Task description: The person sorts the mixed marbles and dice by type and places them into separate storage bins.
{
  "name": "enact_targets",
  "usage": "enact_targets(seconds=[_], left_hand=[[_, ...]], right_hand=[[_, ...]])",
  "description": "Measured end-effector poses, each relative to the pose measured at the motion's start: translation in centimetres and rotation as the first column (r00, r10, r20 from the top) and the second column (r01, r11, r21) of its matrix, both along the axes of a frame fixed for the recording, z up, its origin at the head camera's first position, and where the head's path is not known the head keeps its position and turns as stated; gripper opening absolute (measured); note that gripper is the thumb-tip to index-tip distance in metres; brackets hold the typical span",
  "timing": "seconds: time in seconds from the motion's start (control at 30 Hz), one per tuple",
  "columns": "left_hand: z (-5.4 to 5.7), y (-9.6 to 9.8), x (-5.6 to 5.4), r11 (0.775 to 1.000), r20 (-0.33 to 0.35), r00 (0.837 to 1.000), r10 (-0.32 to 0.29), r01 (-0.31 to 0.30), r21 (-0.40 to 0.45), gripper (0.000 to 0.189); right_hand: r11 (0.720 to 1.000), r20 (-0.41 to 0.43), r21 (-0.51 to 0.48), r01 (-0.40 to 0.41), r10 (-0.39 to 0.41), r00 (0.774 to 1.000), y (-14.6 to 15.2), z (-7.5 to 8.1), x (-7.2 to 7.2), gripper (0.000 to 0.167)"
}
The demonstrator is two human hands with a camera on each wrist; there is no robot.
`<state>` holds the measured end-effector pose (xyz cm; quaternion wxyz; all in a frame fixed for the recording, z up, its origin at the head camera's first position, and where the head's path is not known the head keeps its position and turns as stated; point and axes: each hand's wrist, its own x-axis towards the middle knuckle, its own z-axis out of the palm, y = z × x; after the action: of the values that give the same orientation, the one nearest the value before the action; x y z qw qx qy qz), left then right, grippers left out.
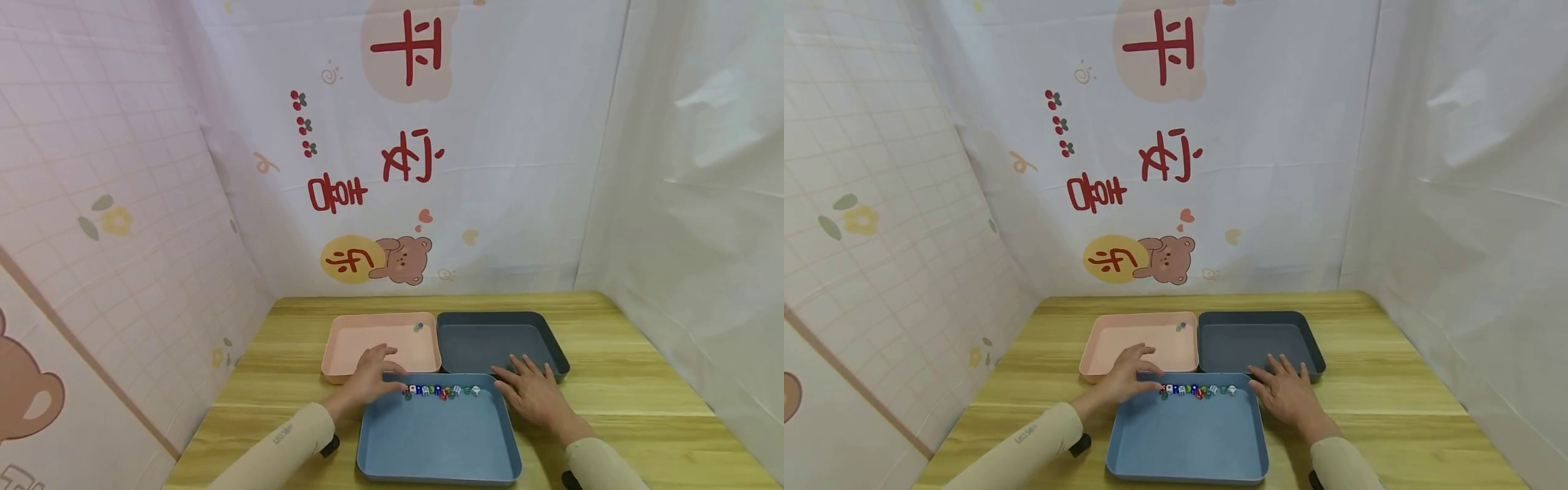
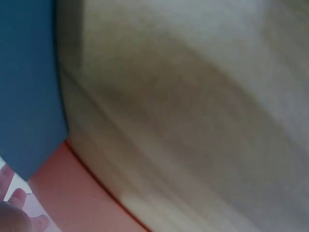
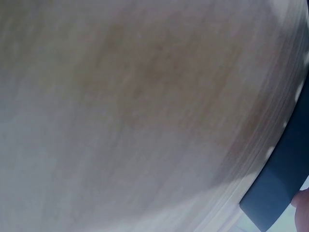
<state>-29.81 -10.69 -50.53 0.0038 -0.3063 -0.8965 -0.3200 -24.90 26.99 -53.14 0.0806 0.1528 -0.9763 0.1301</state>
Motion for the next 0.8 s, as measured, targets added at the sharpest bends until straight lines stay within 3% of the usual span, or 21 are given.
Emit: enact_targets(seconds=[0.2, 0.53, 0.8], left_hand=[[-0.6, 0.5, 0.4, 0.997, -0.065, 0.998, -0.018, 0.013, -0.073, 0.014], [-1.4, 0.8, 0.4, 0.985, -0.109, 0.994, -0.025, 0.007, -0.171, 0.012], [-1.3, 0.9, 0.4, 0.974, -0.150, 0.987, -0.050, 0.015, -0.225, 0.011]], right_hand=[[1.000, 0.013, -0.005, -0.002, 0.002, 1.000, 0.0, 0.3, 0.1, 0.050], [1.000, 0.015, -0.006, -0.002, 0.002, 1.000, 0.1, 0.0, -0.1, 0.050], [1.000, 0.014, -0.012, -0.002, 0.002, 1.000, 0.0, -0.1, -0.2, 0.050]])
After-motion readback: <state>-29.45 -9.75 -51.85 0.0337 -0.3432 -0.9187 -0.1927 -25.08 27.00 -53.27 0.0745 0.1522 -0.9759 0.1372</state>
